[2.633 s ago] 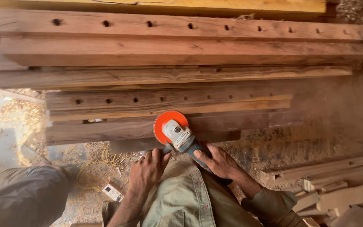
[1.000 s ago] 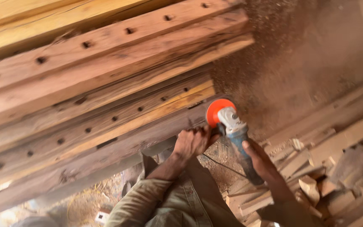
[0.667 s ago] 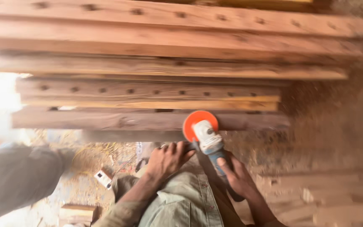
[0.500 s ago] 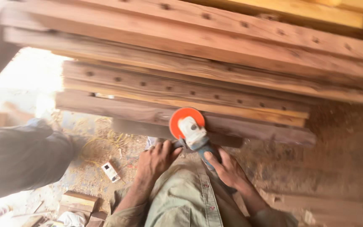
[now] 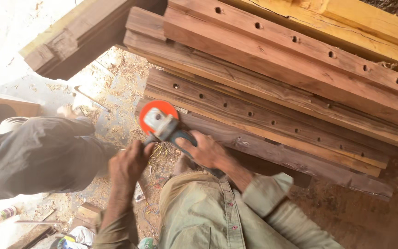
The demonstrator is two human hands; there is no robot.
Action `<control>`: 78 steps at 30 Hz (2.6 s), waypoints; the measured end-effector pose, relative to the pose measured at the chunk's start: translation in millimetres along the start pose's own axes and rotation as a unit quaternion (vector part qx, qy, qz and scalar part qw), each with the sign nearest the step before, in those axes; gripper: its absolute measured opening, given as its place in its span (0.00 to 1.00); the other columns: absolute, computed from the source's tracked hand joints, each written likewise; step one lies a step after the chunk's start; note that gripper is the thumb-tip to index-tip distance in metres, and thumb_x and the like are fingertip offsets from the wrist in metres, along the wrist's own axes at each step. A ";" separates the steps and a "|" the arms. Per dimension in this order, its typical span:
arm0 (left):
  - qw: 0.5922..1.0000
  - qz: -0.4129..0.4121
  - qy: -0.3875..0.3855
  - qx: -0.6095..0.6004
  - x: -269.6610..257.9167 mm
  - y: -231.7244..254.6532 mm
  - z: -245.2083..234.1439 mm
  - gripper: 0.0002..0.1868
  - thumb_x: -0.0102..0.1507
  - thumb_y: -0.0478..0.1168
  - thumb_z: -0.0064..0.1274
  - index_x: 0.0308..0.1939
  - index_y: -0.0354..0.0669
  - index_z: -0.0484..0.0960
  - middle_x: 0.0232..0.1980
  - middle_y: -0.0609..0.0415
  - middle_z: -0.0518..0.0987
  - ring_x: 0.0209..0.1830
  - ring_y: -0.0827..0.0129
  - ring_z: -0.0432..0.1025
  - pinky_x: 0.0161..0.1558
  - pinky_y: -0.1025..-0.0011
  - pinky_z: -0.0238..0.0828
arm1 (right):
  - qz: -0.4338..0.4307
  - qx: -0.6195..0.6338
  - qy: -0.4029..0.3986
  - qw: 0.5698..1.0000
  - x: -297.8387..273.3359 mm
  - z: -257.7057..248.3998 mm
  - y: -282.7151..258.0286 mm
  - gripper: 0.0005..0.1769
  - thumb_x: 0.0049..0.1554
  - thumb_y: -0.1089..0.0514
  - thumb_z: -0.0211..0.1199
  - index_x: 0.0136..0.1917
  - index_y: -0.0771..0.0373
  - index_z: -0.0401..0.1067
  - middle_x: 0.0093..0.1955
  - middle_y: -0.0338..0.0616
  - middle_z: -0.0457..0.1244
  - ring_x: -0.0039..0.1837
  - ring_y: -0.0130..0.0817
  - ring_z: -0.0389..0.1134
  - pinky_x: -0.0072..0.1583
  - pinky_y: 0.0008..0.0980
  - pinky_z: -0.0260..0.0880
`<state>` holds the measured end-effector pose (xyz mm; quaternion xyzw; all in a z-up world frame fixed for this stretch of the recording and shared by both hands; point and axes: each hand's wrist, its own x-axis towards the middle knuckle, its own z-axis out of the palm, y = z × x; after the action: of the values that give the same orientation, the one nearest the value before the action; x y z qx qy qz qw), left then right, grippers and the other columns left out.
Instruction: The person uses an angle grinder with a sanding disc to smooth the surface of a wooden plank. They move the tool back and forth along the length of the wood, which is resting on a stack of other planks in a workshop.
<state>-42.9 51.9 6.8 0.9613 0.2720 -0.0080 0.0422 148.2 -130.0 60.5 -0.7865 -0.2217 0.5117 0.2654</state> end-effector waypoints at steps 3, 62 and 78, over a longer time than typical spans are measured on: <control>0.999 0.014 0.046 -0.025 12.9 -25.6 -7.0 0.25 0.69 0.63 0.49 0.30 0.48 0.72 0.21 0.58 0.76 0.15 0.70 0.71 0.17 0.67 0.67 | -0.009 -0.032 0.024 0.999 14.4 9.9 -24.1 0.48 0.53 0.19 0.46 0.69 0.57 0.68 0.53 0.60 0.70 0.60 0.55 0.71 0.61 0.53 0.67; 0.921 0.341 -0.126 -0.142 -64.2 275.1 24.9 0.25 0.70 0.62 0.43 0.34 0.46 0.73 0.24 0.49 0.79 0.18 0.63 0.77 0.15 0.63 0.73 | 0.108 0.185 0.187 0.959 -235.0 -23.2 264.9 0.40 0.58 0.28 0.49 0.66 0.63 0.68 0.51 0.53 0.70 0.53 0.43 0.73 0.57 0.41 0.71; 0.875 0.432 -0.178 -0.131 -79.8 372.2 47.7 0.27 0.71 0.64 0.41 0.36 0.45 0.74 0.26 0.48 0.79 0.17 0.64 0.76 0.14 0.64 0.71 | 0.126 0.266 0.262 0.919 -302.2 -23.7 335.0 0.44 0.58 0.27 0.46 0.68 0.65 0.66 0.57 0.57 0.70 0.59 0.48 0.73 0.60 0.44 0.70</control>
<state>84.4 -309.6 -9.2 0.9512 -0.1834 -0.1243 0.2149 81.7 -576.9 60.2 -0.8144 0.1009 0.3570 0.4462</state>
